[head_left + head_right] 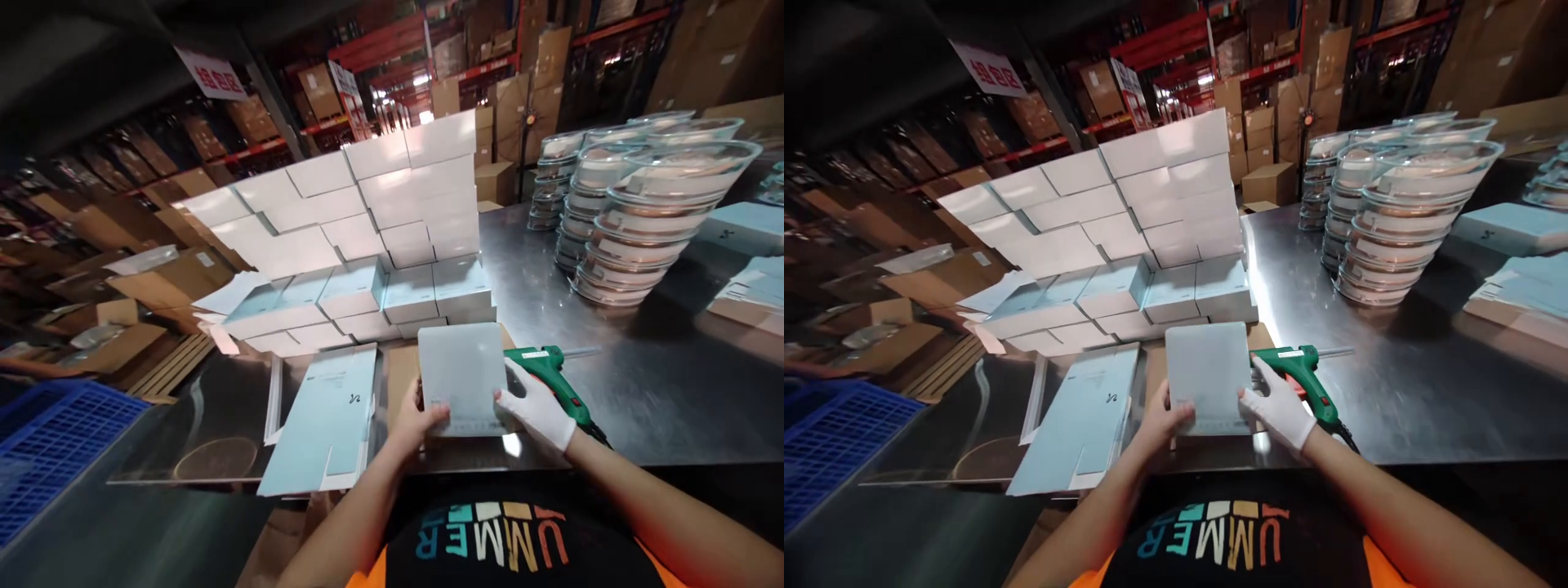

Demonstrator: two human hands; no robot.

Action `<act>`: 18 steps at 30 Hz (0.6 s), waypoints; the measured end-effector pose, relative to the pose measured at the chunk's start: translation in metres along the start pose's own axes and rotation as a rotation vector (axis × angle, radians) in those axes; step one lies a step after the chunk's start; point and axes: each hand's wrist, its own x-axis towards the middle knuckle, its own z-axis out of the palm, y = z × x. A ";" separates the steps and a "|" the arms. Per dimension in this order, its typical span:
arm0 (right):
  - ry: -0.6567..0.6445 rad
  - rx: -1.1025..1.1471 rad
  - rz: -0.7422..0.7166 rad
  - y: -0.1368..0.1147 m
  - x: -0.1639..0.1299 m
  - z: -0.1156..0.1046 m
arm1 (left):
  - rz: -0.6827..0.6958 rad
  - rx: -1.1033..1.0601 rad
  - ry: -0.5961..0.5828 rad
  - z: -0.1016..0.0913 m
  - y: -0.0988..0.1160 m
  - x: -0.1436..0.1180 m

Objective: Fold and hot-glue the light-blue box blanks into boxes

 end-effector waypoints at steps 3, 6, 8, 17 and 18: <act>0.004 0.124 -0.013 -0.002 0.001 -0.010 | -0.051 -0.158 0.081 0.008 0.043 0.034; -0.008 0.156 -0.007 -0.002 -0.005 -0.016 | -0.046 -0.221 0.150 0.005 0.094 0.081; -0.035 0.118 0.043 0.001 -0.011 -0.015 | -0.077 -0.254 0.235 -0.002 0.122 0.106; -0.171 -0.313 0.024 0.039 -0.021 -0.010 | 0.030 0.078 0.662 -0.074 0.111 0.059; -0.164 -0.305 0.023 0.042 -0.020 -0.010 | 0.050 0.197 0.704 -0.089 0.109 0.046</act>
